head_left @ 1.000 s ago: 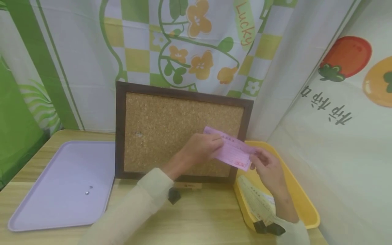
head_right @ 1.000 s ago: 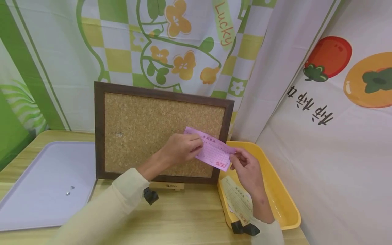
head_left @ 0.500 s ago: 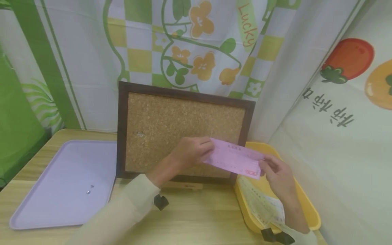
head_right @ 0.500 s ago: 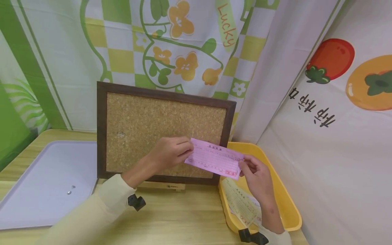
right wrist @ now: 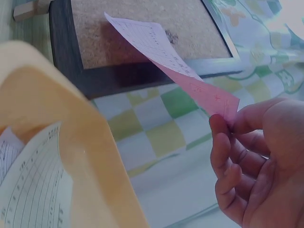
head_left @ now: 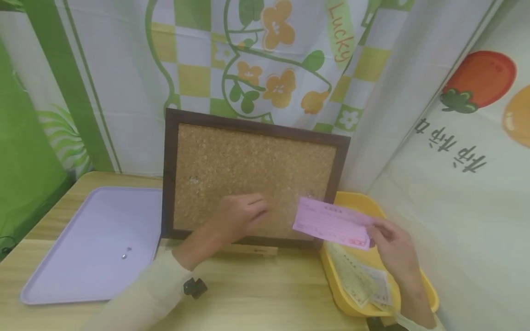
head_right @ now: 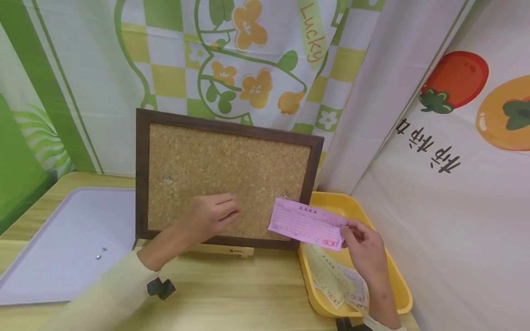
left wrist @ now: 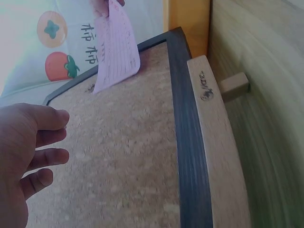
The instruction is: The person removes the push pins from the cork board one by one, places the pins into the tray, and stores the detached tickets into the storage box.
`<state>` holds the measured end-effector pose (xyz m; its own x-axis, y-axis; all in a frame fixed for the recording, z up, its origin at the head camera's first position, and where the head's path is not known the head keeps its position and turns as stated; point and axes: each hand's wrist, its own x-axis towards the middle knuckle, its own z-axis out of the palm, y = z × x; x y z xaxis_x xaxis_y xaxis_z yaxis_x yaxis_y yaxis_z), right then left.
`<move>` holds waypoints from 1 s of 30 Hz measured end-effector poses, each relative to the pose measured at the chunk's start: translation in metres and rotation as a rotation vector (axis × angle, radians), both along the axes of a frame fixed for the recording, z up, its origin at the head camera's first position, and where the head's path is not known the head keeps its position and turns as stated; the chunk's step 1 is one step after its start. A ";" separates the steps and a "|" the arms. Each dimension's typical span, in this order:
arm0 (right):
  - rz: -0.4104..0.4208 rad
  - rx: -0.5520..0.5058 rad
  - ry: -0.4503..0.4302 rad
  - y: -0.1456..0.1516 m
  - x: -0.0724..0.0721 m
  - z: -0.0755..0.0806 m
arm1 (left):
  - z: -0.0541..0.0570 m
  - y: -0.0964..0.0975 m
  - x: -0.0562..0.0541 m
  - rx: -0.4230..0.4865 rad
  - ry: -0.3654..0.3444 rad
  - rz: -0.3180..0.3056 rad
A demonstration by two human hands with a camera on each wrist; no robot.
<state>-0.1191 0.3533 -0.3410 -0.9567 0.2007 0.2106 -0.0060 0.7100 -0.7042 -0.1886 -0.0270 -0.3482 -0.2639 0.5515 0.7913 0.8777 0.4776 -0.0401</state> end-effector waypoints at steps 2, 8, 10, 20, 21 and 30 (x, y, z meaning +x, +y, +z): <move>-0.006 0.010 -0.033 0.003 0.001 -0.001 | -0.003 -0.008 0.001 0.018 -0.008 -0.007; -0.017 0.050 -0.069 0.015 0.004 -0.007 | -0.010 -0.030 0.003 0.057 -0.007 -0.001; -0.025 0.062 -0.079 0.021 0.006 -0.010 | -0.013 -0.037 0.003 0.058 -0.001 0.018; -0.095 0.152 -0.105 0.042 0.020 -0.016 | -0.019 -0.058 0.006 0.035 0.007 0.094; -0.101 0.156 -0.101 0.042 0.021 -0.016 | -0.020 -0.061 0.006 0.035 0.006 0.097; -0.133 0.215 -0.151 0.043 0.017 -0.020 | -0.024 -0.101 0.018 0.004 -0.002 0.202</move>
